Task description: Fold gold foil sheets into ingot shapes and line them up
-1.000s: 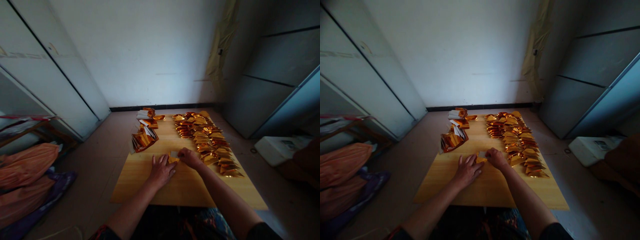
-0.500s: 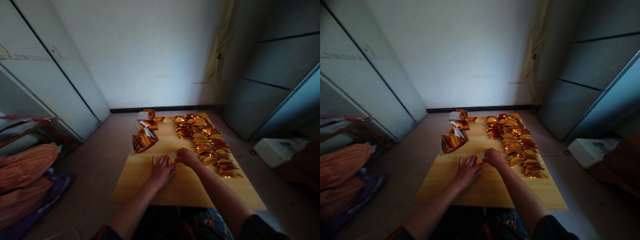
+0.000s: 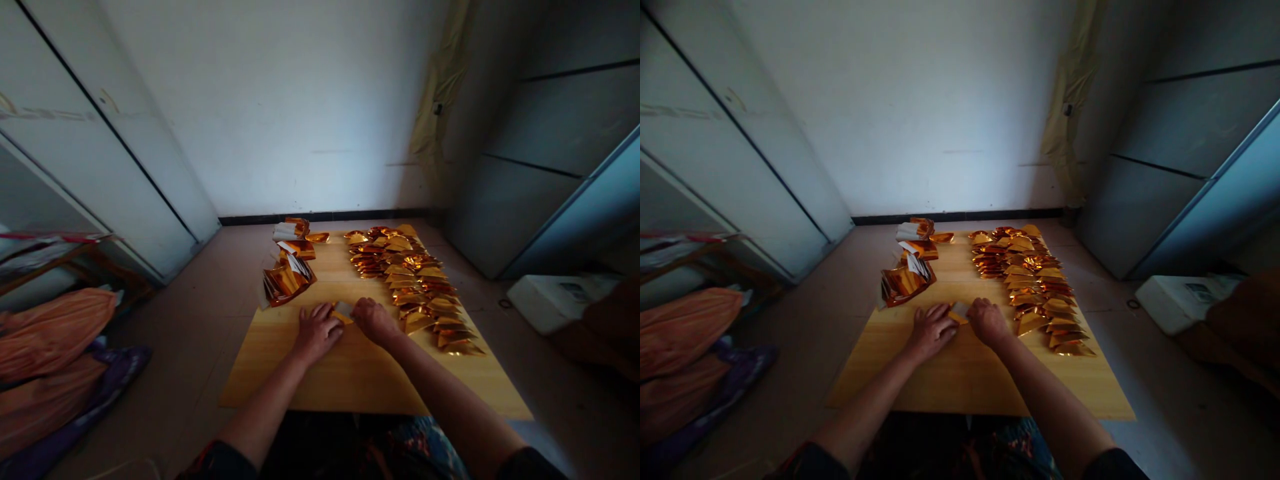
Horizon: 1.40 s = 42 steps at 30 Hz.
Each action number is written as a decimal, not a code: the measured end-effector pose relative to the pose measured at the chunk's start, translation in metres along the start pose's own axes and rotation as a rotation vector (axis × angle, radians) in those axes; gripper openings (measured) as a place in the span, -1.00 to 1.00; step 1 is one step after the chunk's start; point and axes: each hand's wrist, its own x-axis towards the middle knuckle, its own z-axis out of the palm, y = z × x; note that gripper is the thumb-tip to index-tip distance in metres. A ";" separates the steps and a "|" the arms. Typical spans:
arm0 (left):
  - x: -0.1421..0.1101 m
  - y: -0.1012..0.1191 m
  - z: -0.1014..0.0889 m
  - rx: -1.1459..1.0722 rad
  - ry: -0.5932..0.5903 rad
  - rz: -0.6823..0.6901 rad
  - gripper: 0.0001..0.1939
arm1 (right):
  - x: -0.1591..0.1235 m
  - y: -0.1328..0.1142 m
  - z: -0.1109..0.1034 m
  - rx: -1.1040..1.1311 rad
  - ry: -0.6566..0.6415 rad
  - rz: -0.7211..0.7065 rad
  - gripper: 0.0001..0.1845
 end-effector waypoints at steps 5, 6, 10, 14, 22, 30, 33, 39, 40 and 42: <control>0.014 -0.013 0.000 -0.091 0.016 0.038 -0.89 | -0.018 -0.018 0.003 -0.050 0.007 -0.016 -0.78; 0.015 -0.014 0.001 -0.106 0.018 0.043 -0.90 | -0.020 -0.020 0.004 -0.051 0.009 -0.015 -0.78; 0.018 -0.015 0.001 -0.152 -0.006 0.053 -0.92 | -0.024 -0.024 0.006 -0.029 0.009 -0.046 -0.76; 0.018 -0.014 -0.001 -0.164 -0.030 0.044 -0.92 | -0.024 -0.021 0.008 0.013 -0.004 -0.103 -0.77; 0.019 -0.013 0.001 -0.170 -0.007 0.023 -0.96 | -0.016 0.018 0.014 0.158 0.051 -0.235 -0.78; 0.018 -0.011 -0.002 -0.160 -0.011 0.020 -0.98 | -0.010 0.027 0.024 0.202 0.128 -0.257 -0.83; 0.018 -0.010 -0.002 -0.148 -0.004 0.020 -0.97 | -0.006 0.023 0.029 0.185 0.143 -0.256 -0.83; 0.017 -0.011 -0.003 -0.145 -0.015 0.039 -0.92 | -0.001 0.023 0.030 0.318 0.169 -0.365 -0.75; 0.017 -0.011 -0.003 -0.143 -0.019 0.041 -0.91 | -0.001 0.022 0.029 0.361 0.170 -0.394 -0.74; 0.018 -0.012 -0.003 -0.139 -0.025 0.039 -0.86 | -0.001 0.021 0.028 0.443 0.179 -0.434 -0.74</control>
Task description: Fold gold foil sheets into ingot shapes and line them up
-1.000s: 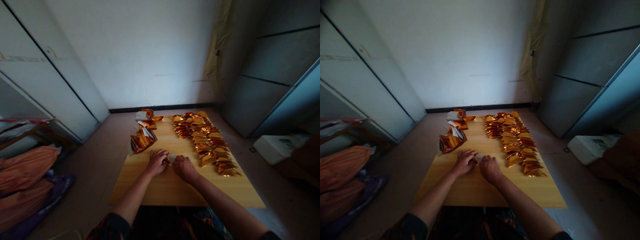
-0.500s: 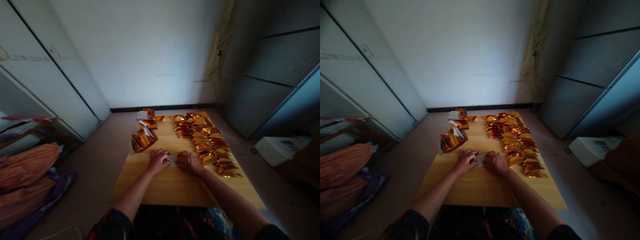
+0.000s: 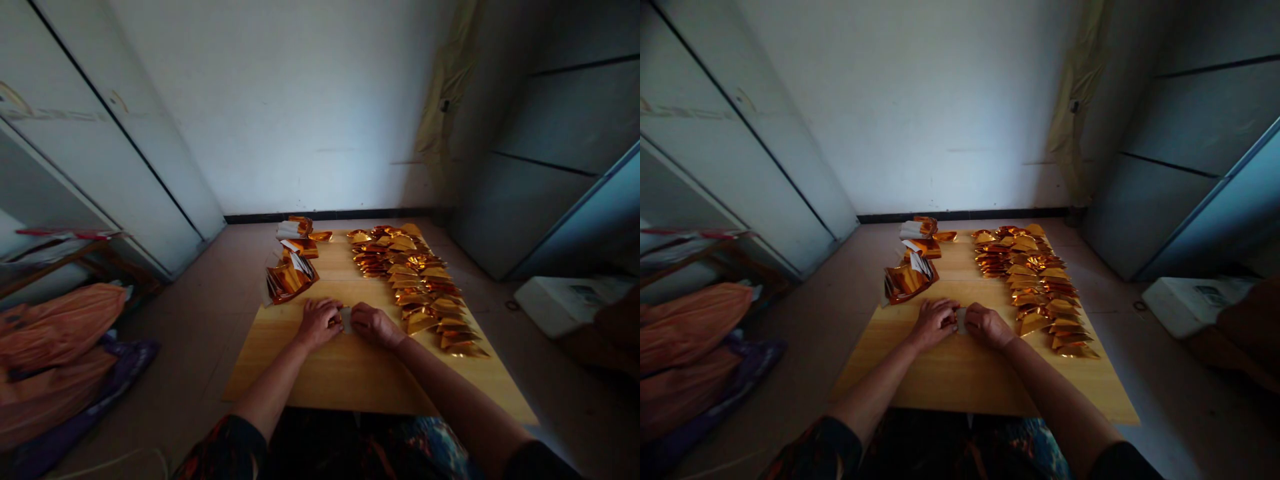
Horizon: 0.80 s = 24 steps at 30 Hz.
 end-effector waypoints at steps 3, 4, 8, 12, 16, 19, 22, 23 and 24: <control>0.000 -0.001 0.001 0.005 0.005 -0.009 -0.72 | 0.001 -0.002 0.003 0.133 0.067 0.003 -0.81; 0.000 -0.001 0.001 0.007 0.009 -0.007 -0.69 | 0.001 -0.002 0.004 0.179 0.091 0.018 -0.84; -0.001 -0.001 0.002 0.005 0.009 0.001 -0.79 | -0.001 0.001 0.006 0.208 0.159 0.114 -0.84; -0.001 -0.001 0.002 -0.006 -0.001 -0.006 -0.87 | -0.005 0.004 -0.001 -0.082 0.048 0.183 -0.78; 0.001 -0.003 0.003 -0.006 -0.004 0.006 -0.90 | -0.006 0.000 -0.004 -0.206 -0.041 0.202 -0.84; 0.002 -0.004 0.002 -0.004 -0.022 0.014 -0.90 | -0.002 -0.003 0.001 -0.204 -0.013 0.142 -0.84; 0.002 -0.004 0.000 -0.003 -0.032 0.023 -0.78 | 0.001 -0.004 0.006 -0.140 0.019 0.050 -0.79; 0.002 -0.004 0.000 -0.002 -0.028 0.028 -0.70 | 0.002 -0.004 0.007 -0.114 0.024 0.024 -0.77; 0.002 -0.004 0.000 0.001 -0.023 0.031 -0.62 | 0.003 -0.005 0.008 -0.087 0.027 0.003 -0.75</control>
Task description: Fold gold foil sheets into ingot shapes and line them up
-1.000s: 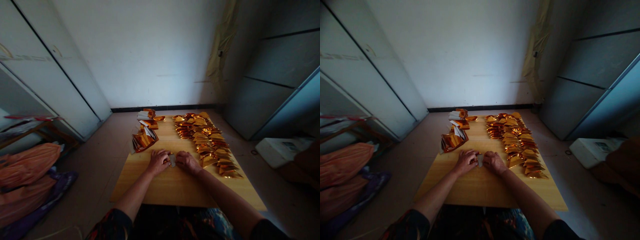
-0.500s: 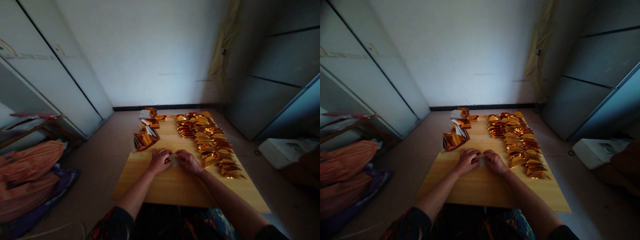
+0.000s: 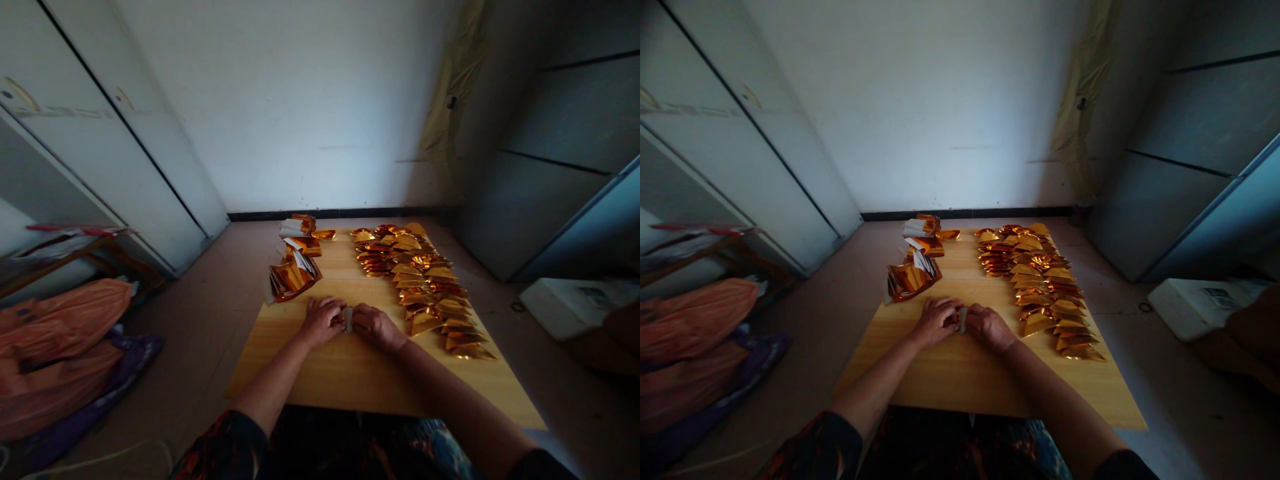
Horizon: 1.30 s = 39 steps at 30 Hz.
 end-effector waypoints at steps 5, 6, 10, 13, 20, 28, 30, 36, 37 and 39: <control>-0.001 -0.001 0.002 0.008 0.010 -0.010 -0.48 | 0.002 -0.003 -0.001 0.167 0.037 0.014 -0.76; -0.001 -0.002 0.002 0.007 0.008 -0.008 -0.48 | 0.001 -0.003 -0.001 0.213 0.057 0.040 -0.79; -0.001 -0.005 0.004 0.002 0.013 0.001 -0.48 | 0.000 -0.001 0.001 0.348 0.102 0.104 -0.79; 0.000 -0.005 0.005 0.008 0.021 0.009 -0.51 | -0.001 -0.001 0.003 0.337 0.082 0.019 -0.73; 0.000 0.000 0.000 0.005 -0.008 0.010 -0.73 | 0.004 0.010 -0.003 0.282 -0.037 0.006 -0.82; 0.000 0.002 -0.003 -0.031 -0.030 -0.009 -0.74 | 0.011 0.019 -0.011 0.295 -0.187 0.024 -0.85; 0.000 0.001 -0.003 -0.031 -0.040 -0.011 -0.77 | 0.014 0.022 -0.010 0.265 -0.218 0.029 -0.87; 0.001 -0.001 -0.002 -0.024 -0.049 -0.031 -0.77 | 0.023 0.028 -0.004 0.179 -0.245 0.140 -0.89; 0.001 -0.001 -0.002 -0.023 -0.051 -0.029 -0.76 | 0.025 0.028 -0.003 0.151 -0.247 0.171 -0.90; 0.001 -0.001 -0.001 -0.020 -0.051 -0.026 -0.74 | 0.027 0.025 -0.003 0.098 -0.256 0.235 -0.89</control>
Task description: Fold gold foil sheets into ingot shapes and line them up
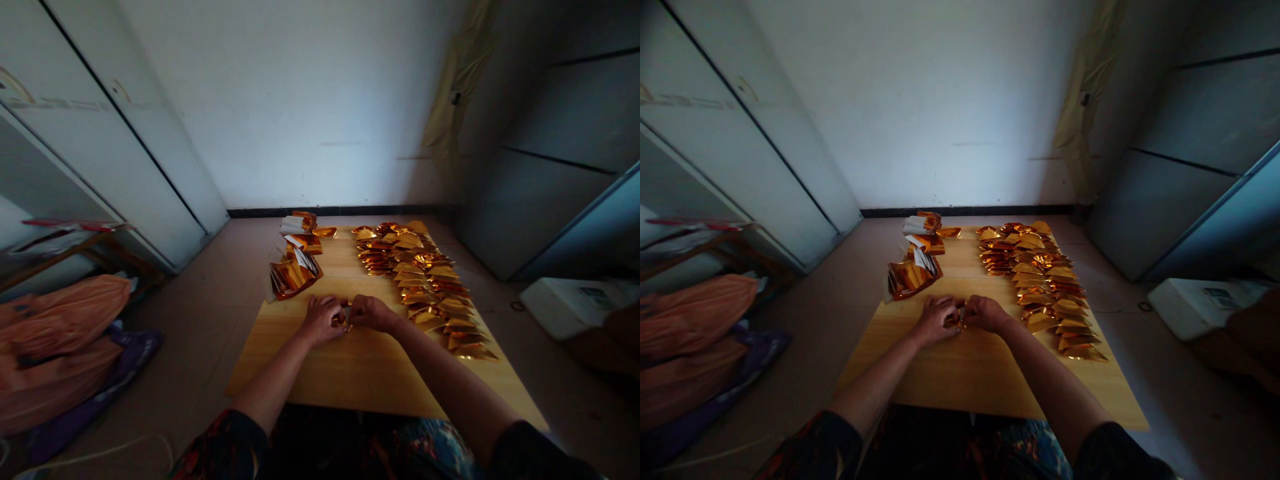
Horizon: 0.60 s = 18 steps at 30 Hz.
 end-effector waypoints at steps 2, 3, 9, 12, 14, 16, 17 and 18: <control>0.000 -0.001 0.001 0.005 0.004 0.001 -0.69 | 0.001 -0.005 -0.001 -0.041 -0.004 0.058 -0.89; 0.000 -0.002 0.002 0.007 0.006 0.003 -0.66 | 0.001 -0.008 -0.002 -0.061 -0.004 0.084 -0.89; 0.000 -0.004 0.004 0.012 0.006 0.005 -0.60 | -0.002 -0.025 -0.007 -0.163 0.024 0.167 -0.89; 0.000 -0.004 0.005 0.007 0.017 0.001 -0.67 | -0.003 -0.030 -0.007 -0.185 0.030 0.192 -0.90; 0.000 -0.003 0.006 0.001 0.039 -0.006 -0.70 | -0.003 -0.031 -0.006 -0.194 0.040 0.206 -0.90; 0.000 -0.002 0.007 -0.007 0.059 -0.015 -0.68 | -0.003 -0.030 -0.004 -0.196 0.048 0.203 -0.90; 0.000 -0.001 0.008 -0.010 0.067 -0.019 -0.67 | -0.003 -0.029 -0.002 -0.194 0.053 0.200 -0.90; 0.000 -0.001 0.008 -0.010 0.075 -0.023 -0.67 | -0.003 -0.028 -0.001 -0.188 0.060 0.194 -0.89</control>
